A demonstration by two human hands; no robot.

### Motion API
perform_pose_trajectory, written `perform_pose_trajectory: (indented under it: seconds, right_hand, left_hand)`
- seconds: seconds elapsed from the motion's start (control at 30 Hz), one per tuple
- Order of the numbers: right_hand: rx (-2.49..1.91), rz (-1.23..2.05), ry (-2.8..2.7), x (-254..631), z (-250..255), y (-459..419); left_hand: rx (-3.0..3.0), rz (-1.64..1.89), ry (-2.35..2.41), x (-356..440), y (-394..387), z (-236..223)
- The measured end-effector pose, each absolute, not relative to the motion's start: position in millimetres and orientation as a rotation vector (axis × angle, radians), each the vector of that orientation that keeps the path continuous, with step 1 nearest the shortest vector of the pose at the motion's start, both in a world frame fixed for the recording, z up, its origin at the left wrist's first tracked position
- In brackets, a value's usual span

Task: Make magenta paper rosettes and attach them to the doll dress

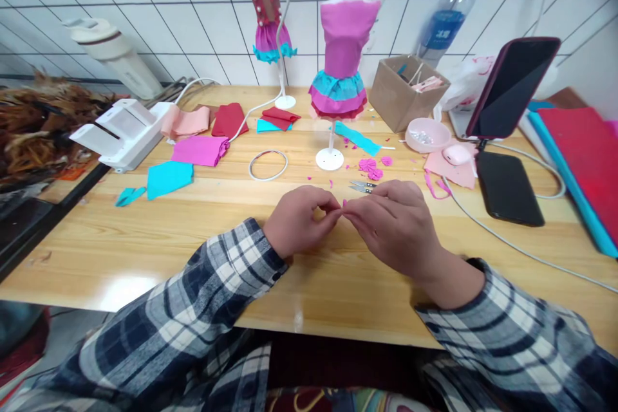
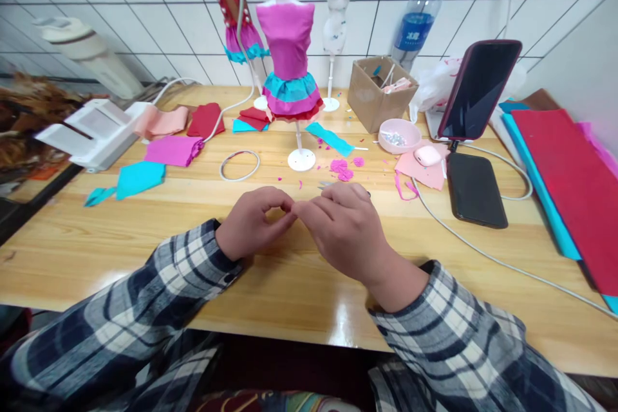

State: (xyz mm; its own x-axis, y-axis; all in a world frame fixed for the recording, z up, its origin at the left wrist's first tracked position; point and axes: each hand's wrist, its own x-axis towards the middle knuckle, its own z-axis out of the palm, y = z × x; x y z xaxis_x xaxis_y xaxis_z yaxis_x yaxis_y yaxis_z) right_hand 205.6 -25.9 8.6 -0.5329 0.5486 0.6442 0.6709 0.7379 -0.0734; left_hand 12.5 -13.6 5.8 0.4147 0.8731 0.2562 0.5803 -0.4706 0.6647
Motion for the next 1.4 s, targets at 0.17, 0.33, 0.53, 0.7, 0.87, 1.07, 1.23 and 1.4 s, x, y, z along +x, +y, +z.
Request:
perform_pose_trajectory:
  seconds: [0.17, 0.33, 0.53, 0.7, 0.87, 1.07, 1.23, 1.4]
  right_hand:
    - [-0.884, -0.393, -2.245, 205.2, 10.9, -31.2]
    - [-0.96, -0.149, -2.045, 201.2, 9.3, -33.7]
    - [-1.095, 0.997, -1.536, 197.5, 3.1, -20.7]
    - [-1.044, 1.498, -1.452, 207.9, -4.3, -8.0]
    - [-1.173, 1.236, -1.603, 220.8, -2.9, -2.9]
    - [-1.182, 0.919, -1.695, 224.0, 1.0, -4.2]
    - [-1.14, 1.207, -1.774, 209.9, 0.3, -11.9]
    - [-1.172, 1.351, -1.619, 202.6, -3.3, -11.3]
  left_hand:
    - [1.509, 0.917, 1.135, 16.3, -13.1, 5.6]
    - [1.181, 1.027, 0.96, 21.2, -16.1, -1.0]
    - [1.59, 1.105, 1.014, 13.9, -14.1, 1.5]
    - [2.186, 0.918, 0.773, 5.2, -7.2, 5.3]
    - [2.243, 0.79, 0.744, 6.6, -9.7, 4.9]
    - [1.573, 0.816, 0.999, 3.4, -8.2, 3.5]
    - [1.362, 0.801, 0.987, 3.6, -6.0, 1.0]
    - [1.349, 0.749, 0.942, 6.3, -7.5, 2.1]
